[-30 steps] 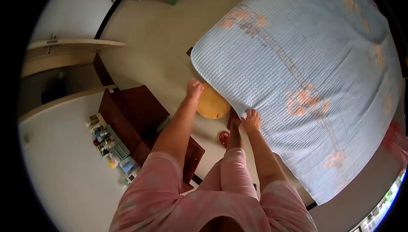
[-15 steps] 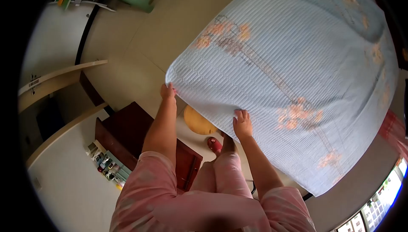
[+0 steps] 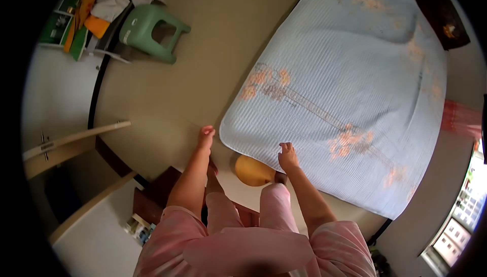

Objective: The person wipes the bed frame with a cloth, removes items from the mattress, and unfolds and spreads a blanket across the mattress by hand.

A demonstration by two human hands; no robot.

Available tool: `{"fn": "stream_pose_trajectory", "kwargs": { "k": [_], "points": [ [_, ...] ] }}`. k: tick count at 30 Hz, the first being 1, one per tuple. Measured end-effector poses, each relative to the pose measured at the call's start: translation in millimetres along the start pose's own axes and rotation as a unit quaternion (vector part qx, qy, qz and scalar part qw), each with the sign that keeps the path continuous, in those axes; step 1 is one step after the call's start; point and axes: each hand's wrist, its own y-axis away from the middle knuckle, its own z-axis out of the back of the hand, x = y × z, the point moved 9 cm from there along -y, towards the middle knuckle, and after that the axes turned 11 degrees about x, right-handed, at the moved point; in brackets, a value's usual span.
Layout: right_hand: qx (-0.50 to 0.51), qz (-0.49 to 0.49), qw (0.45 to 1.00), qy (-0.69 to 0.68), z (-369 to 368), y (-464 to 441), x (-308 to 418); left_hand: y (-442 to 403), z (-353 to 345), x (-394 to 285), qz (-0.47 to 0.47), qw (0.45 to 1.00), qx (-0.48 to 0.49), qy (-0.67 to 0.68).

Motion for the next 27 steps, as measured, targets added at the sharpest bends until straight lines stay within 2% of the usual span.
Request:
{"fn": "stream_pose_trajectory", "kwargs": {
  "k": [5, 8, 11, 15, 18, 23, 26, 27],
  "points": [
    [-0.070, -0.045, 0.996, -0.039, 0, 23, 89, 39, -10, -54, 0.046, 0.969, 0.235, 0.055],
    [-0.075, -0.076, 0.993, -0.059, -20, 33, 153, 79, 18, -105, 0.056, 0.948, 0.312, 0.024],
    [-0.066, -0.049, 0.994, -0.074, -50, 30, 208, 99, 58, -145, 0.057, 0.940, 0.337, 0.002],
    [-0.080, -0.056, 0.989, -0.115, -47, 28, 248, 88, 101, -182, 0.053, 0.952, 0.298, -0.030],
    [-0.118, -0.082, 0.977, -0.159, -21, 32, 252, 74, 107, -207, 0.042, 0.953, 0.299, -0.030],
    [-0.236, -0.111, 0.941, -0.216, 10, 29, 202, 65, 79, -259, 0.024, 0.936, 0.342, -0.079],
    [-0.264, -0.147, 0.913, -0.275, 8, 11, 169, 49, 56, -296, 0.009, 0.922, 0.366, -0.124],
    [-0.254, -0.187, 0.896, -0.312, 2, -2, 153, 39, 48, -306, 0.007, 0.917, 0.373, -0.142]
  ]
}}
